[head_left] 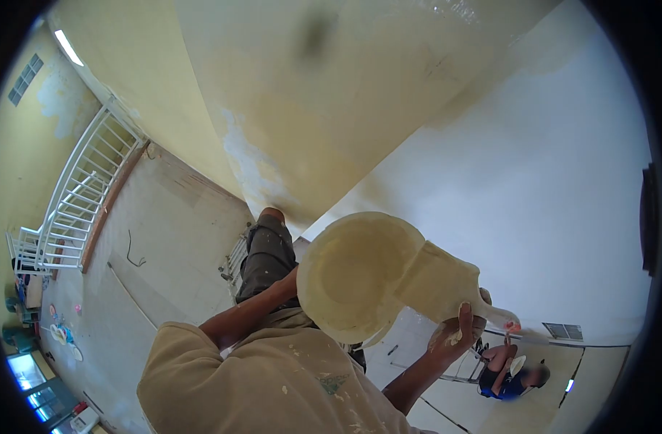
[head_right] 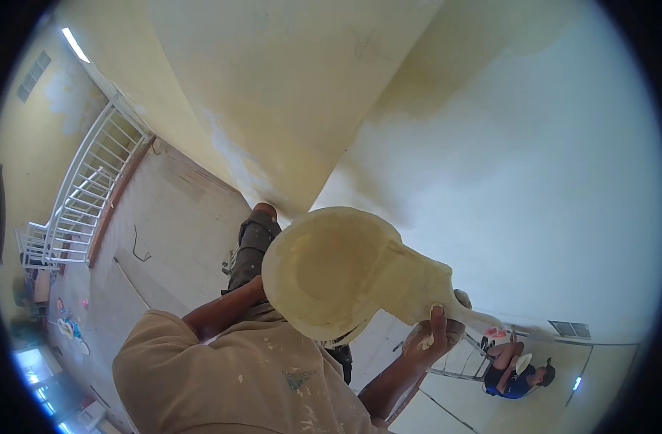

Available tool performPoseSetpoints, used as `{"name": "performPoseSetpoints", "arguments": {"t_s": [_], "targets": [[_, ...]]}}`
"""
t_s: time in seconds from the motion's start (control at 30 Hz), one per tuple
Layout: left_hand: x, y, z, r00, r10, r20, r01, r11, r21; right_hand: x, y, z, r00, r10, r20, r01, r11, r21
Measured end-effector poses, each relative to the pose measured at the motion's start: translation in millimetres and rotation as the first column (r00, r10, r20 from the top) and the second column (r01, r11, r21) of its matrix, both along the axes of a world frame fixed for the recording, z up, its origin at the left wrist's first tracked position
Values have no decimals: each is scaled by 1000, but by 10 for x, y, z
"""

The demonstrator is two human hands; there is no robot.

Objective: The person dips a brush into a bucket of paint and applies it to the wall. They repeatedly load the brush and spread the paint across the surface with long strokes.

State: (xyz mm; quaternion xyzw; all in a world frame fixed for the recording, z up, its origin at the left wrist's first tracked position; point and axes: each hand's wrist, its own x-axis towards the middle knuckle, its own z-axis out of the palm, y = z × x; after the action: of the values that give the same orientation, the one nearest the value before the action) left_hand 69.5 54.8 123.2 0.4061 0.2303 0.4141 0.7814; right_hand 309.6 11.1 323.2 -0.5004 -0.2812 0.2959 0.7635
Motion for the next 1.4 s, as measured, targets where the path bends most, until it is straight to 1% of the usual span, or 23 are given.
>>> {"name": "performPoseSetpoints", "arguments": {"t_s": [0.07, 0.1, 0.13, 0.2, 0.23, 0.27, 0.3, 0.33, 0.43, 0.47, 0.5, 0.53, 0.57, 0.63, 0.73, 0.83, 0.93, 1.03, 1.13, 1.23, 1.33, 1.4], "targets": [[-64, -66, 13, 1000, 28, 6, -28, 1000, -12, 39, -19, -61, 993, 13, 118, -13, 1000, 5], [103, 88, 4, 999, 43, 9, -43, 999, -23, 49, -6, -59, 984, 21, 176, -22, 1000, 2], [-115, -90, -64, 998, 59, 12, -59, 998, -38, 45, -3, -46, 955, 70, 287, -71, 997, -6], [-224, -243, -95, 996, 85, 13, -84, 993, -89, 18, 7, -35, 857, 168, 487, -161, 985, -57], [-311, -278, -46, 996, 91, 12, -89, 988, -126, -129, 23, 72, 864, 254, 434, -203, 966, -162], [-201, -116, -67, 996, 91, 11, -88, 983, -163, -292, 69, 159, 869, 328, 370, -241, 935, -262], [-62, 24, -37, 996, 89, 13, -84, 976, -199, -350, 98, 117, 804, 387, 451, -250, 909, -332], [-162, -24, -57, 996, 92, 15, -86, 970, -227, -451, 133, 101, 709, 433, 556, -233, 888, -396], [-243, -15, -92, 991, 131, 16, -123, 959, -255, -536, 190, -179, 528, 464, 711, -364, 880, -304], [-296, -11, -105, 989, 148, 13, -139, 954, -264, -574, 180, -205, 514, 495, 701, -361, 866, -346], [-139, 63, -90, 986, 165, 10, -156, 950, -269, -611, 181, -223, 500, 522, 691, -358, 851, -383], [-145, 62, -49, 984, 180, 6, -172, 947, -273, -639, 180, -242, 487, 548, 680, -354, 836, -420], [-158, 56, -14, 982, 174, -70, -186, 949, -255, -671, 159, -287, 459, 550, 697, -331, 834, -441], [-114, 80, 298, 963, 161, -218, -208, 954, -217, -686, 148, -352, 400, 558, 727, -281, 830, -482], [-114, 67, 429, 948, 127, -291, -169, 978, -125, -706, 173, -363, 471, 614, 633, -302, 787, -538], [-74, 36, 360, 976, 101, -193, -155, 946, -285, -751, 188, -399, 533, 530, 660, -300, 847, -439], [-63, -8, 292, 979, 162, -124, -188, 952, -243, -772, 158, -361, 630, 595, 499, -319, 784, -532], [-80, -50, 419, 977, 86, -194, -133, 961, -244, -743, 120, -403, 594, 589, 548, -290, 793, -536], [-52, -67, 404, 985, 99, -139, -135, 952, -276, -710, 113, -427, 579, 550, 602, -239, 820, -520], [-50, -84, 398, 990, 126, -65, -140, 939, -315, -749, 177, -301, 683, 558, 471, -322, 809, -492], [-71, -96, 383, 990, 143, 12, -130, 928, -348, -697, 140, -454, 469, 523, 712, -283, 852, -440], [-92, -59, 422, 996, 81, -27, -85, 907, -412, -724, 125, -471, 471, 518, 714, -276, 855, -439]]}}
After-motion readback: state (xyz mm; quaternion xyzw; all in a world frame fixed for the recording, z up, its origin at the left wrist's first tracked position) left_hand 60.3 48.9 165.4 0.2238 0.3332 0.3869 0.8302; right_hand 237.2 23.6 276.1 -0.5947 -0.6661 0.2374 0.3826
